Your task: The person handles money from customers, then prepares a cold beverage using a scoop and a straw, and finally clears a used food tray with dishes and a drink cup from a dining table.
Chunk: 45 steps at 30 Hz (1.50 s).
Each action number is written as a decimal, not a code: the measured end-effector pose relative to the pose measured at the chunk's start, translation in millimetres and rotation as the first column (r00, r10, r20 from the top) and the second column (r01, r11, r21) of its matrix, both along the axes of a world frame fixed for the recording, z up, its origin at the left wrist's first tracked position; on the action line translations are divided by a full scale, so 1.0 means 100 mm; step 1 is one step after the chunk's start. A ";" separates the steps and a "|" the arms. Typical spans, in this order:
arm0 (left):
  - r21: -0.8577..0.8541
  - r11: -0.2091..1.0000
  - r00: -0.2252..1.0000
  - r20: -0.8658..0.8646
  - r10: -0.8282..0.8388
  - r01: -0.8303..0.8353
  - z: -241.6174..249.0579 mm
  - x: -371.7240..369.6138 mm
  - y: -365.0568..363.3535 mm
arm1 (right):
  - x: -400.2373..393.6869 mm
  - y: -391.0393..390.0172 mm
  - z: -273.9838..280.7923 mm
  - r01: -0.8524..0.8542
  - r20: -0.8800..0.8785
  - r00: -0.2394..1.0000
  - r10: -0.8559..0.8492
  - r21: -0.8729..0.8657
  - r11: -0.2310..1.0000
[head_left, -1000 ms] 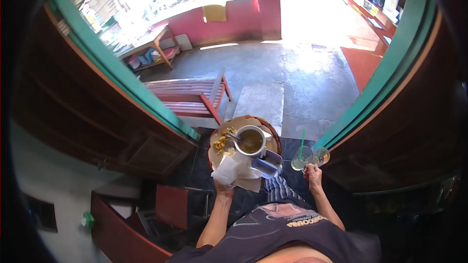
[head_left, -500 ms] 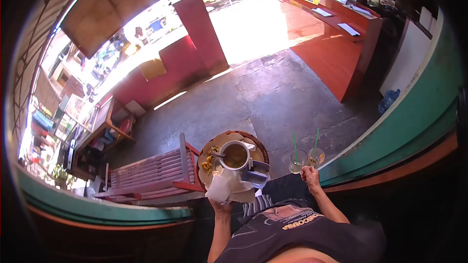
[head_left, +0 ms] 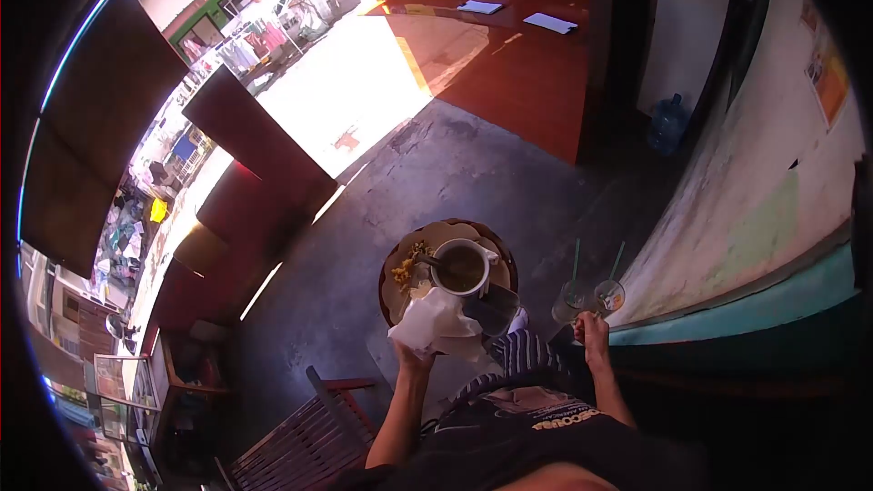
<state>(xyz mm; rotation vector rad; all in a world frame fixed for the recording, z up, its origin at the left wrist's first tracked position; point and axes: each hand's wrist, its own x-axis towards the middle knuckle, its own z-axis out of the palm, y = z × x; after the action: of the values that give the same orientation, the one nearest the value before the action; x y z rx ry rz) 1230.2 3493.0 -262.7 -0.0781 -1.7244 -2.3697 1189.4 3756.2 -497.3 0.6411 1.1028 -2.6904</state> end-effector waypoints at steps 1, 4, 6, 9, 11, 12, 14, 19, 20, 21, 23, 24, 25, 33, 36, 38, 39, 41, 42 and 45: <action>0.026 0.999 0.999 0.022 -0.032 0.031 -0.11 -0.06 -0.08 | 0.08 -0.10 -0.11 0.030 0.019 0.999 -0.029 -0.015 0.999; 0.067 0.994 0.990 0.104 -0.094 0.087 0.26 -0.14 -0.09 | 0.40 -0.15 0.26 0.129 0.073 0.989 -0.130 0.007 0.992; 0.094 0.992 0.972 0.211 -0.107 0.088 0.22 -0.15 -0.24 | 0.66 -0.28 0.30 0.187 0.133 0.973 -0.190 0.031 0.982; 0.081 0.989 0.938 0.315 -0.145 0.126 0.33 -0.37 -0.46 | 0.91 -0.52 0.38 0.263 0.201 0.940 -0.275 0.080 0.961; 0.079 0.979 0.906 0.371 -0.203 0.187 0.24 -0.40 -0.52 | 1.16 -0.54 0.52 0.339 0.190 0.916 -0.352 0.101 0.935; 0.080 0.968 0.892 0.377 -0.249 0.236 0.25 -0.44 -0.49 | 1.30 -0.50 0.60 0.381 0.182 0.900 -0.397 0.119 0.917; 0.126 0.939 0.846 0.409 -0.343 0.319 0.35 -0.51 -0.43 | 1.48 -0.55 0.74 0.449 0.233 0.856 -0.461 0.104 0.887; 0.151 0.841 0.725 0.443 -0.527 0.520 0.70 -0.68 -0.52 | 1.65 -0.98 1.14 0.520 0.344 0.758 -0.554 0.193 0.832; 0.142 0.803 0.695 0.431 -0.576 0.578 0.74 -0.73 -0.51 | 1.65 -1.02 1.16 0.549 0.361 0.728 -0.582 0.201 0.811; 0.170 0.798 0.685 0.430 -0.588 0.579 0.69 -0.80 -0.55 | 1.66 -1.10 1.17 0.573 0.381 0.700 -0.603 0.204 0.794; 0.207 0.789 0.674 0.423 -0.605 0.579 0.50 -1.07 -0.69 | 1.58 -1.38 1.14 0.621 0.387 0.671 -0.632 0.173 0.765; 0.202 0.750 0.644 0.404 -0.650 0.630 0.60 -1.03 -0.63 | 1.62 -1.46 1.13 0.653 0.381 0.644 -0.664 0.179 0.736; 0.202 0.708 0.615 0.373 -0.695 0.677 0.69 -1.03 -0.51 | 1.58 -1.47 1.08 0.682 0.364 0.619 -0.696 0.191 0.706; 0.305 0.599 0.502 0.342 -0.795 0.740 0.58 -1.28 -0.43 | 1.70 -1.63 1.21 0.775 0.207 0.541 -0.815 0.253 0.579; 0.290 0.577 0.494 0.315 -0.811 0.763 0.48 -1.36 -0.57 | 1.73 -1.69 1.09 0.753 0.176 0.575 -0.799 0.269 0.601; 0.364 0.559 0.488 0.274 -0.829 0.744 0.43 -1.26 -0.45 | 1.69 -1.50 1.17 0.765 0.123 0.579 -0.806 0.260 0.589; 0.391 0.574 0.508 0.268 -0.819 0.719 0.45 -1.20 -0.46 | 1.65 -1.43 1.17 0.764 0.106 0.592 -0.799 0.241 0.599; 0.423 0.587 0.530 0.257 -0.808 0.690 0.41 -1.18 -0.49 | 1.51 -1.23 1.16 0.741 0.065 0.624 -0.779 0.268 0.616; 0.404 0.600 0.548 0.249 -0.799 0.690 0.36 -1.15 -0.56 | 1.51 -1.19 1.14 0.722 0.059 0.643 -0.763 0.286 0.630; 0.343 0.669 0.626 0.244 -0.741 0.659 0.22 -1.01 -0.71 | 1.43 -0.99 1.18 0.653 -0.001 0.730 -0.683 0.293 0.698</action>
<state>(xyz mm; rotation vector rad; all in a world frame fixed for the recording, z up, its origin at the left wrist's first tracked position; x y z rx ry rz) 1129.5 3422.4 -240.3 -0.3711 -1.7837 -3.3414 1332.6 3657.5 -379.6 1.4886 1.4499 -3.0256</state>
